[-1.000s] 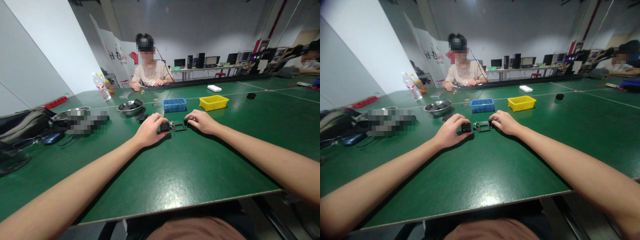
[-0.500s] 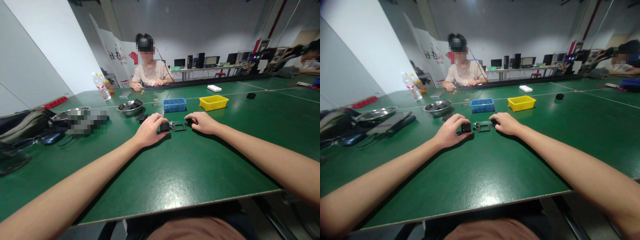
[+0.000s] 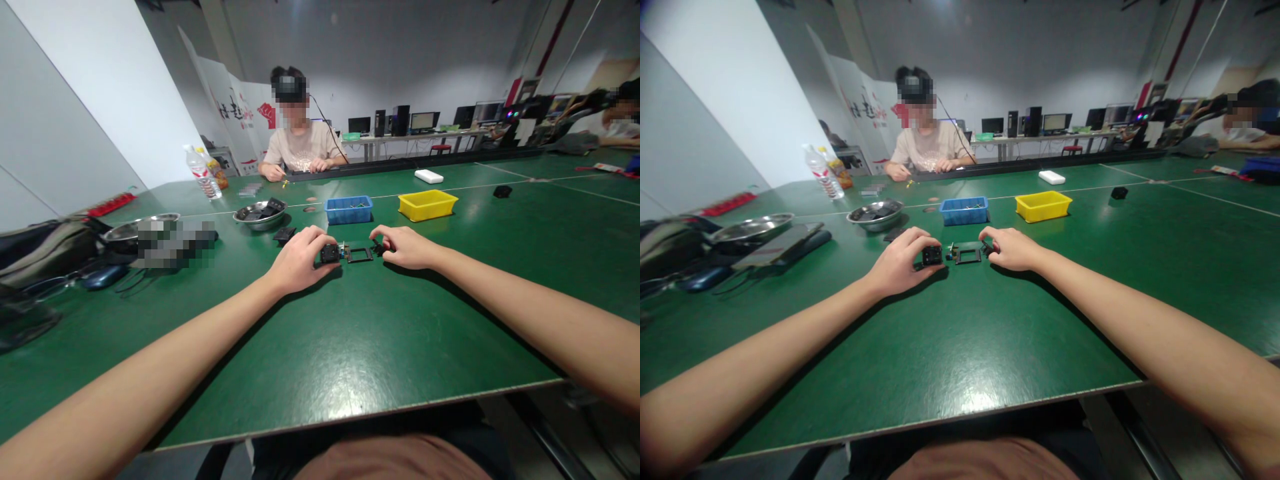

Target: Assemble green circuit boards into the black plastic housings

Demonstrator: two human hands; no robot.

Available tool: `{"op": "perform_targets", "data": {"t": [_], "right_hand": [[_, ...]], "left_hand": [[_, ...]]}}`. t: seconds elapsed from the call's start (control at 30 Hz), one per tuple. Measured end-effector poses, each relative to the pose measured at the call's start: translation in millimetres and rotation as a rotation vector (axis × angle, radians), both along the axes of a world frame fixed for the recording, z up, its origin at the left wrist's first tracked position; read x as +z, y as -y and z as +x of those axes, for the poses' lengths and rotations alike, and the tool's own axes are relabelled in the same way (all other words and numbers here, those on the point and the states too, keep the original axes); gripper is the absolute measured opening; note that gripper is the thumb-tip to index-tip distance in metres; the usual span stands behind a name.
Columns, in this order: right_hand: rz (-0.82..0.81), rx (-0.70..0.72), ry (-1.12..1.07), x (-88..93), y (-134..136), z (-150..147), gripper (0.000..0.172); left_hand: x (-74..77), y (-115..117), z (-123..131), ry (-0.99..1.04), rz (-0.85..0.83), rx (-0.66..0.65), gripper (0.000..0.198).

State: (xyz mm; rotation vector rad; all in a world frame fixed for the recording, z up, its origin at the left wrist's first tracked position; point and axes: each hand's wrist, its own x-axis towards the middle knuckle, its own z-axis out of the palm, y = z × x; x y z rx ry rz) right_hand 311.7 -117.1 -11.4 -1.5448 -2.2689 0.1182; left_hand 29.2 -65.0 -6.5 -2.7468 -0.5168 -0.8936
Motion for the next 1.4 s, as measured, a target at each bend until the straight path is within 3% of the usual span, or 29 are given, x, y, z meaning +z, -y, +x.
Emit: {"op": "perform_targets", "data": {"t": [0.37,0.6,1.4], "right_hand": [[-0.002,-0.009,-0.035,2.2,1.2,0.3,0.04],[0.031,-0.001,-0.046,-0.6,0.0,-1.2,0.027],[0.005,-0.038,-0.111,-1.9,-1.4,-2.7,0.022]], "left_hand": [[-0.2,0.2,0.5,-0.004,-0.005,-0.001,0.03],[-0.4,-0.2,-0.3,-0.007,-0.012,0.009,0.029],[0.8,0.0,1.1,-0.002,-0.028,-0.003,0.027]]}}
